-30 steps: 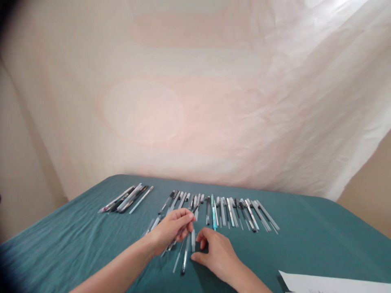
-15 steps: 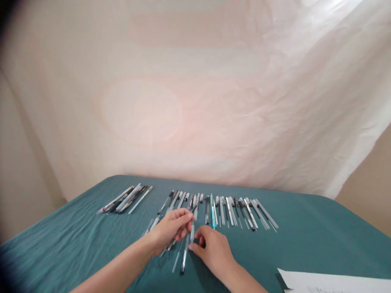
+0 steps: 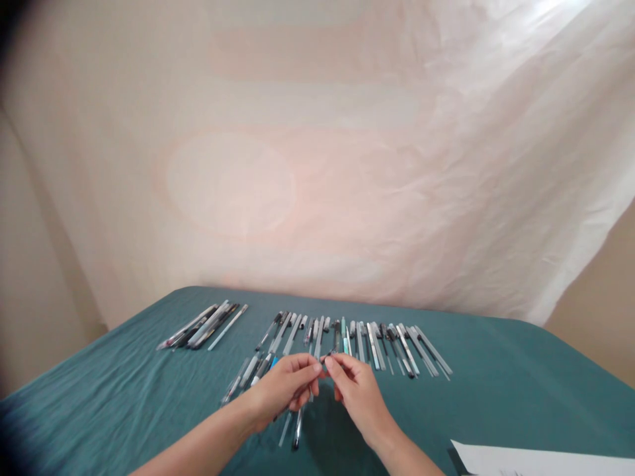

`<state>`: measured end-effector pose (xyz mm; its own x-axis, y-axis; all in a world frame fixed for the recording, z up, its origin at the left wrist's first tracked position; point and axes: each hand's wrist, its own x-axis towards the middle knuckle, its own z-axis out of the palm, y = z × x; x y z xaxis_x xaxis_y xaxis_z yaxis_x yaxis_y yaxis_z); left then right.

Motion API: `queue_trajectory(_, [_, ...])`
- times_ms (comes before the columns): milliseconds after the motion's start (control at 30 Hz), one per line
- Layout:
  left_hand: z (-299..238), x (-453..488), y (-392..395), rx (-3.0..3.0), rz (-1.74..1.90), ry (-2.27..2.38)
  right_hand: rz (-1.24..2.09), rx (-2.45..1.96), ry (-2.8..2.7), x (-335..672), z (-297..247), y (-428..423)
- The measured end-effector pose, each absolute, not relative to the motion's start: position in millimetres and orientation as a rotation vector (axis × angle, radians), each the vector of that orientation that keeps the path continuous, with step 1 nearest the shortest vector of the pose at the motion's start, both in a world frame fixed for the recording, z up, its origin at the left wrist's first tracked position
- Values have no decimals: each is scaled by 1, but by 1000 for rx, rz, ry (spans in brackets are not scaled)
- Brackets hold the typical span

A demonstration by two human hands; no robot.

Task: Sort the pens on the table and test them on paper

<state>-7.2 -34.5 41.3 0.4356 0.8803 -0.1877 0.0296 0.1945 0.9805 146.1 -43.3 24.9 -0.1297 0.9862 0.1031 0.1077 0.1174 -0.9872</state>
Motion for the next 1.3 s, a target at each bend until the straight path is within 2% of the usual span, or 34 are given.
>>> queue_trajectory(167, [42, -7, -37, 1250, 731, 964, 1226, -1136, -1300, 148, 26, -41])
queue_trajectory(400, [43, -10, -32, 1174, 750, 969, 1138, -1088, -1058, 172, 26, -23])
queue_trajectory(733, [43, -16, -21, 976, 1041, 994, 1482, -1354, -1437, 151, 0, -31])
queue_trajectory(1100, [42, -15, -23, 972, 1056, 929, 1458, -1381, -1468, 143, -6, -32])
queue_trajectory(1300, [42, -11, -28, 1007, 1081, 871, 1373, -1217, -1526, 143, 14, -41])
